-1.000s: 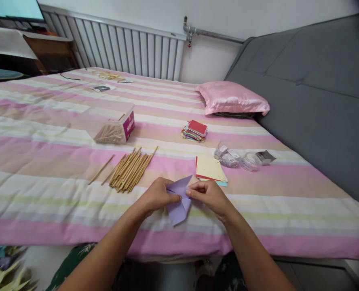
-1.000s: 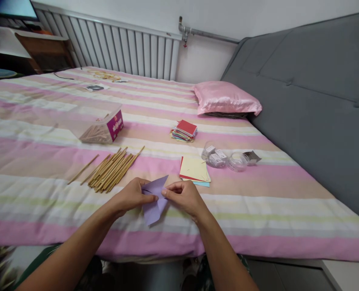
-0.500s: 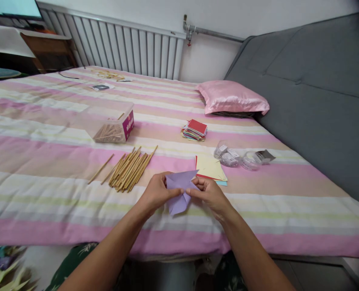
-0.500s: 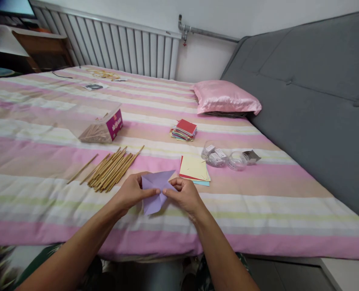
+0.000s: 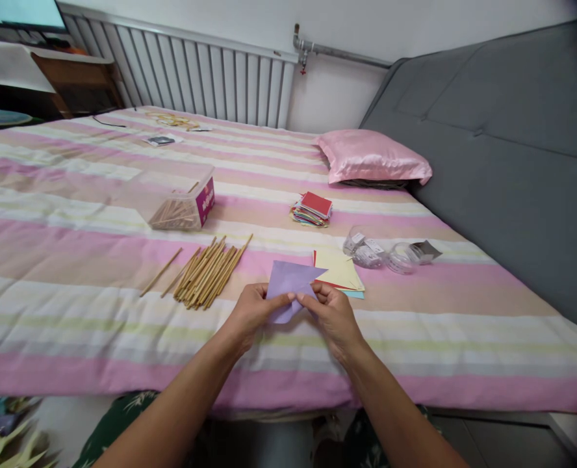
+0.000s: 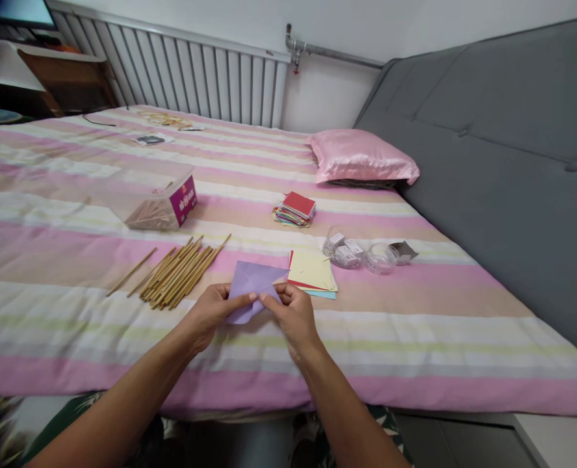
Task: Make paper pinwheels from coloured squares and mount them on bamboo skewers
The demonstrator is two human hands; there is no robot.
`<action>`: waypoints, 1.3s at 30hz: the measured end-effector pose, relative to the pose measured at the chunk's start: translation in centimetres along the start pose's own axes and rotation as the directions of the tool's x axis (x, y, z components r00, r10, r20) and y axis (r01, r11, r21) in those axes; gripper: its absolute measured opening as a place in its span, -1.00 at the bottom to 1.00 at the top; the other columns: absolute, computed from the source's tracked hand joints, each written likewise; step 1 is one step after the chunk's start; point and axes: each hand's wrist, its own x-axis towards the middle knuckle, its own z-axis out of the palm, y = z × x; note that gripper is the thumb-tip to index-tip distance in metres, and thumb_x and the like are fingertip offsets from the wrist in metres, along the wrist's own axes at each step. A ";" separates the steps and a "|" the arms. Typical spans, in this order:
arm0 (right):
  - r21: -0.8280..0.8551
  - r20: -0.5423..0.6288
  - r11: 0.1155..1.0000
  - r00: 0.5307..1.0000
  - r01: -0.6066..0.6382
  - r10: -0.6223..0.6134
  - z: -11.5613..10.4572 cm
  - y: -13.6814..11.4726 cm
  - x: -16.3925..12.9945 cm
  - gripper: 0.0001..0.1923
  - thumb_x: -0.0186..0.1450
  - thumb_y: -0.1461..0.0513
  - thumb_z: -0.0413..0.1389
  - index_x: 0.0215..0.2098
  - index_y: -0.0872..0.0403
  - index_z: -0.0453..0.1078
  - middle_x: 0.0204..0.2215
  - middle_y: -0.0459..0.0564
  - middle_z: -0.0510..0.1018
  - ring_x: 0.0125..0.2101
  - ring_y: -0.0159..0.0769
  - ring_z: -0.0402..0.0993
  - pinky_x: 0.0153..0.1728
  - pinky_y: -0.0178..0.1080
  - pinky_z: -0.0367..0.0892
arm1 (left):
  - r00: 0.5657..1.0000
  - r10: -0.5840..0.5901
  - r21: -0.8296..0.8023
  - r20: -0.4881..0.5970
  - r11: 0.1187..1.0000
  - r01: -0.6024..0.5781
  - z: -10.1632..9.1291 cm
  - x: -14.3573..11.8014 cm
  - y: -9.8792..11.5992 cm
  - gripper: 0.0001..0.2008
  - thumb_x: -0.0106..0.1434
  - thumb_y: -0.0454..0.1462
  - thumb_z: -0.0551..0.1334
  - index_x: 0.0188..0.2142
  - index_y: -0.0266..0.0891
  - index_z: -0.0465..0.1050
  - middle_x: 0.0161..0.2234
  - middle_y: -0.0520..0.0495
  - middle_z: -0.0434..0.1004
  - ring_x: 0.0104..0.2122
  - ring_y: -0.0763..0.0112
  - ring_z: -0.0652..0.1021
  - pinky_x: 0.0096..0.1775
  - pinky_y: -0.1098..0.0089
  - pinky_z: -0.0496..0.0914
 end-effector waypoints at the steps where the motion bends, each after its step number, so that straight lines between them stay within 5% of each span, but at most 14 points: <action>1: -0.004 0.000 1.000 1.000 0.001 -0.001 0.1 0.0 -0.1 -0.75 -0.04 0.19 0.31 -0.43 0.12 0.42 -0.48 -0.06 0.57 -0.48 -0.35 0.46 -0.39 -0.31 0.32 | 1.000 -0.003 0.003 -0.009 1.000 0.003 0.0 0.0 0.0 -0.66 -0.12 -0.14 0.41 -0.43 -0.40 0.54 -0.52 -0.06 0.49 -0.57 0.51 0.39 -0.52 0.52 0.19; 9: -0.060 0.117 0.998 0.993 0.026 -0.019 0.0 -0.5 -0.2 -0.63 -0.01 0.14 0.30 -0.27 0.09 0.37 -0.38 0.00 0.56 -0.37 -0.27 0.48 -0.29 -0.24 0.36 | 0.999 -0.010 0.044 -0.043 0.999 0.012 -0.4 0.1 0.4 -0.70 -0.15 -0.18 0.37 -0.50 -0.41 0.48 -0.61 0.01 0.41 -0.62 0.52 0.34 -0.53 0.50 0.14; 14: -0.089 0.074 0.988 0.990 0.129 -0.123 -1.0 -1.6 0.2 -0.46 0.01 0.12 0.30 -0.06 0.03 0.33 -0.25 -0.01 0.52 -0.21 -0.28 0.44 -0.23 -0.28 0.33 | 0.999 -0.039 0.136 -0.007 0.990 0.040 -0.6 -0.2 0.9 -0.76 -0.14 -0.22 0.33 -0.52 -0.40 0.45 -0.63 0.03 0.37 -0.63 0.54 0.30 -0.54 0.49 0.09; 22: -0.214 0.127 0.968 0.986 0.130 -0.105 -1.5 -2.1 0.1 -0.71 0.00 0.11 0.30 -0.36 0.10 0.50 -0.42 -0.01 0.57 -0.41 -0.32 0.45 -0.36 -0.29 0.34 | 0.979 -0.099 0.302 0.180 0.952 0.041 -0.5 -0.7 0.6 -0.85 -0.11 -0.28 0.26 -0.62 -0.34 0.33 -0.69 0.11 0.22 -0.66 0.59 0.18 -0.58 0.48 -0.02; 30: -0.324 0.165 0.927 0.976 0.187 -0.139 -2.2 -1.3 0.3 -0.77 0.04 0.14 0.28 -0.36 0.07 0.53 -0.41 0.01 0.59 -0.42 -0.27 0.46 -0.38 -0.25 0.34 | 0.974 -0.093 0.320 0.206 0.947 0.023 -0.9 -0.8 0.1 -0.87 -0.11 -0.29 0.26 -0.61 -0.32 0.34 -0.68 0.11 0.23 -0.66 0.57 0.21 -0.59 0.48 0.01; 39: -0.479 0.206 0.785 0.919 0.394 -0.336 -2.1 -1.3 0.3 -0.91 0.12 0.21 0.20 -0.39 0.04 0.51 -0.39 0.00 0.59 -0.34 -0.23 0.48 -0.28 -0.20 0.34 | 0.977 -0.119 0.258 0.179 0.964 0.071 -0.8 -0.8 0.3 -0.85 -0.12 -0.28 0.29 -0.61 -0.34 0.37 -0.69 0.12 0.24 -0.66 0.58 0.21 -0.58 0.49 0.00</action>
